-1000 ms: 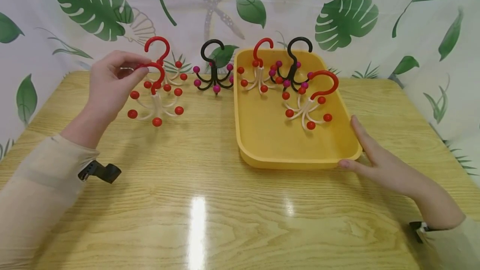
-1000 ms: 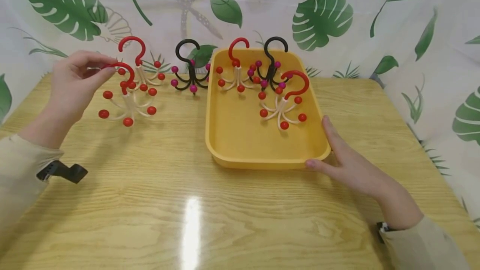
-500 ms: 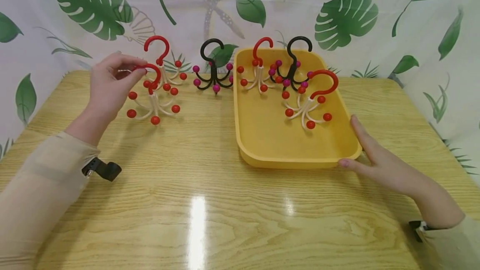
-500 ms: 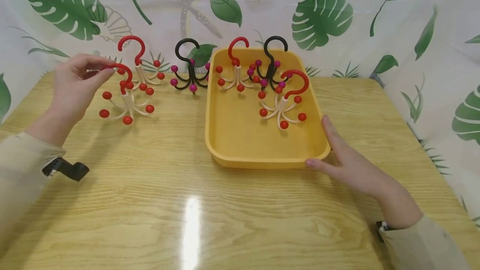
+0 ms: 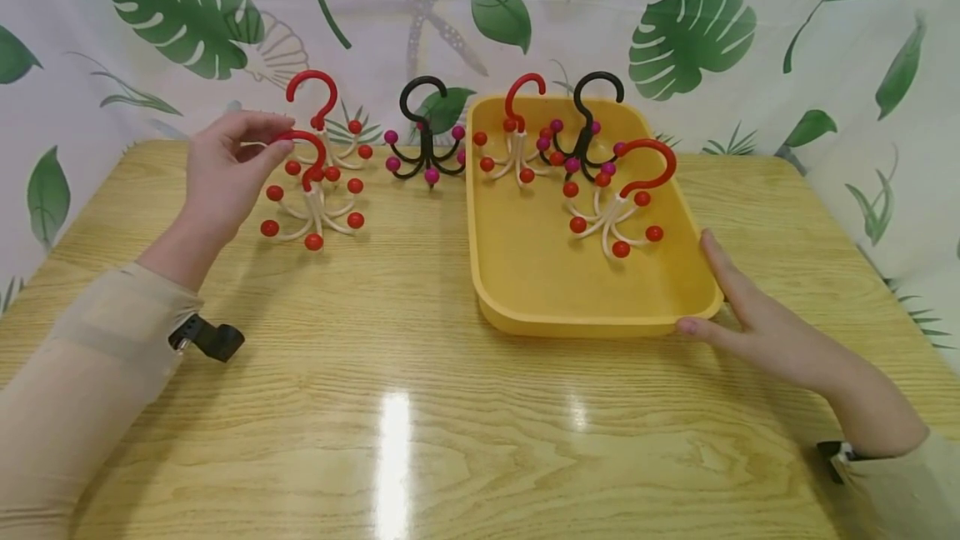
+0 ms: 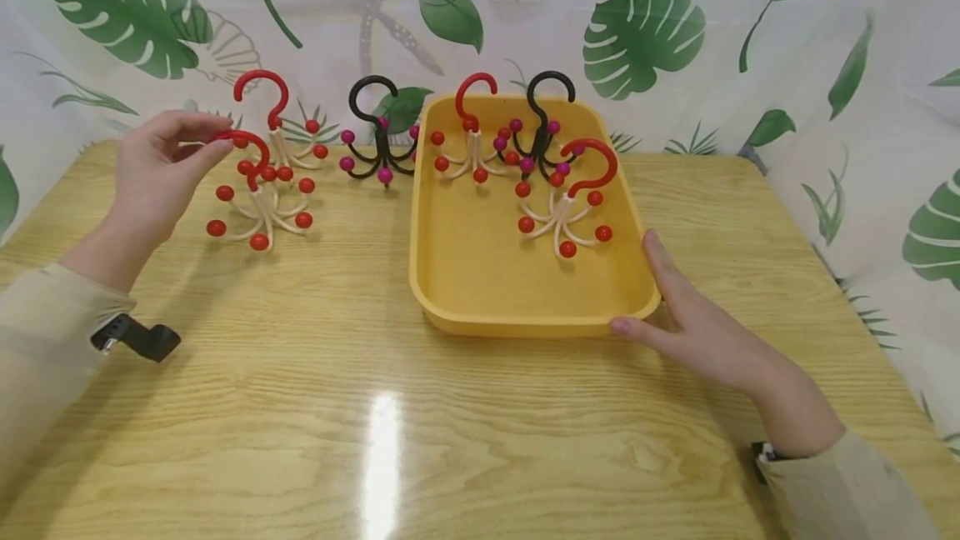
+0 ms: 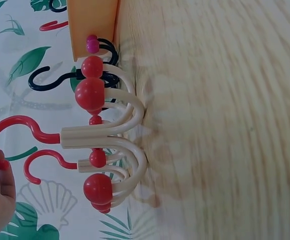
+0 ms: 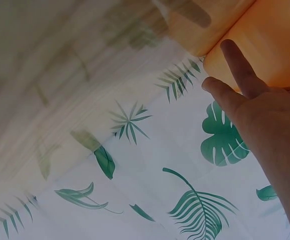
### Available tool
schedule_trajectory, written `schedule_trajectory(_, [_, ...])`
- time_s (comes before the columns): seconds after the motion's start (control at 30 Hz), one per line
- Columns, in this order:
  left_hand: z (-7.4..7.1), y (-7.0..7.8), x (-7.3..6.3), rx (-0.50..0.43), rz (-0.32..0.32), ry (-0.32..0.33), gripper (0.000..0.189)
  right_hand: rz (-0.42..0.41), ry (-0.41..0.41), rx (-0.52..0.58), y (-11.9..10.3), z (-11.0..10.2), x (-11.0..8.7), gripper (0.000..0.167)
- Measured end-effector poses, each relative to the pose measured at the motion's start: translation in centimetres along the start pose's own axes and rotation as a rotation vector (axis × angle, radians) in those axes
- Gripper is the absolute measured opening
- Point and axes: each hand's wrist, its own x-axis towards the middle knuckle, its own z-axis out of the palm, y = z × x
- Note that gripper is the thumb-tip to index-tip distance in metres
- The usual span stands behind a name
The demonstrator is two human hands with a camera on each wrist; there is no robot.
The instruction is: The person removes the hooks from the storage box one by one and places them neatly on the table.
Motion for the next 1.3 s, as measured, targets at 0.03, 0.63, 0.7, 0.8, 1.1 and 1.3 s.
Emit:
schedule_trajectory(0.03, [0.0,0.0,0.0,0.008,0.004,-0.001,0.027,-0.001,0.001,0.0,0.0,0.0,0.0,0.101])
schedule_trajectory(0.63, [-0.1,-0.8,0.2,0.036,0.004,0.009,0.029,-0.012,0.008,0.008,-0.1,0.0,-0.1,0.101])
schedule_trajectory(0.7, [-0.1,-0.8,0.2,0.03,0.009,0.011,0.029,-0.018,0.01,0.011,-0.1,0.0,-0.1,0.101])
schedule_trajectory(0.8, [0.0,-0.9,0.2,0.02,0.021,0.014,0.028,-0.021,0.009,0.013,-0.1,0.0,-0.1,0.101])
schedule_trajectory(1.1, [-0.1,-1.1,0.1,-0.032,0.014,0.021,0.029,-0.006,0.0,0.008,0.1,0.0,0.0,0.101])
schedule_trajectory(1.3, [-0.1,-0.8,0.1,-0.077,0.034,0.014,0.031,-0.002,-0.005,0.017,0.0,0.0,-0.1,0.1])
